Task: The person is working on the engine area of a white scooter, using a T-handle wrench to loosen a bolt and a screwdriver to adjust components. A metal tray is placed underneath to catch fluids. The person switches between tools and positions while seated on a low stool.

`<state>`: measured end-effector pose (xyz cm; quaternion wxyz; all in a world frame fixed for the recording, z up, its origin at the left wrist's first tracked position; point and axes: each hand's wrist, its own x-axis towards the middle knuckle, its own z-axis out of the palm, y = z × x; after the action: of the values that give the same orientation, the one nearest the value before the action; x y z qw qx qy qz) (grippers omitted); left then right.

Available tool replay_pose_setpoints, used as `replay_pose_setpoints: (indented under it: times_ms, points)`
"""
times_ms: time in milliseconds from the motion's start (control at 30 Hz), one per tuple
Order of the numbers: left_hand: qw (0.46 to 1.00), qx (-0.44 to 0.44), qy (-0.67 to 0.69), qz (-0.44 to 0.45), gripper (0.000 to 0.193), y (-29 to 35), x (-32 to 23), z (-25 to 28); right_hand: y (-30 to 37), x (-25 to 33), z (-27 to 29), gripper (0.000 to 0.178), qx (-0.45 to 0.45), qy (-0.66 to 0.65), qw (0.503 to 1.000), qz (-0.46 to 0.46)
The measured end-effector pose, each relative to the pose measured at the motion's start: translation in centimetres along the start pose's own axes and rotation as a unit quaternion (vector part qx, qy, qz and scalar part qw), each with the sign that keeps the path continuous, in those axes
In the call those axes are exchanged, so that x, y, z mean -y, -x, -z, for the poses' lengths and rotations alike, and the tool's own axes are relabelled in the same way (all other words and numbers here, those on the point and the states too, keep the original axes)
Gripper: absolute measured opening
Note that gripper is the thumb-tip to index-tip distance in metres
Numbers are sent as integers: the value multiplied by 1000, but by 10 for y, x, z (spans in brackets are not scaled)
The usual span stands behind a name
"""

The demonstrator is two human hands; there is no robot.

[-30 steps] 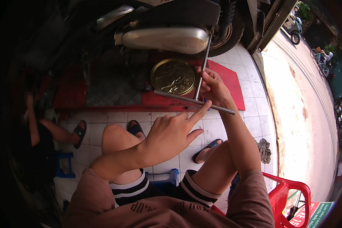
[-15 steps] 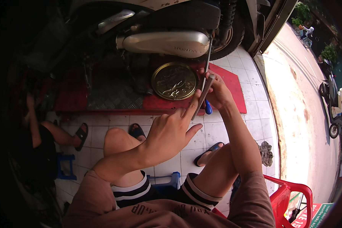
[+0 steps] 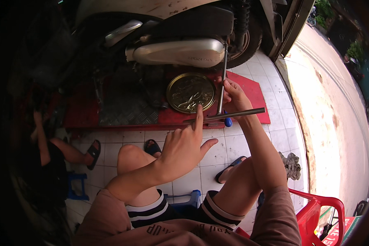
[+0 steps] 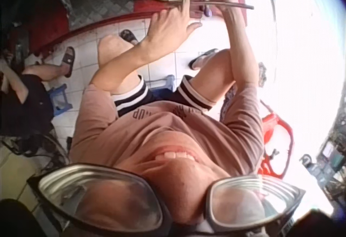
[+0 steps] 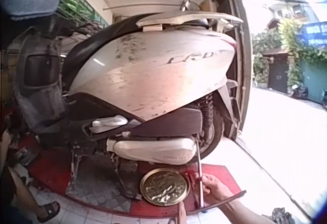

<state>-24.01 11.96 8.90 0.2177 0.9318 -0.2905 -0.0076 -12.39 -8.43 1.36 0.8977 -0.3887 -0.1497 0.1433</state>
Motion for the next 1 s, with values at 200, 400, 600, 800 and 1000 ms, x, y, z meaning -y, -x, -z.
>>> replay_pose_setpoints:
  times_ms: [200,400,600,800,1000]
  points:
    - [974,-18,179,-138,57,-6,-2,-17,0,-1,-8,22,-46,38,998,-8]
    - [944,3,328,-18,35,-24,15,-32,-1,0,-6,22,-20,21,1000,0]
    - [911,-157,376,-59,22,-37,16,-40,0,2,-15,21,-38,9,999,-4]
    - [908,-213,349,-88,26,-41,12,-29,15,15,-24,33,151,80,981,-95]
    - [935,-286,187,-94,53,-39,-13,-19,25,11,-33,33,91,9,994,-58]
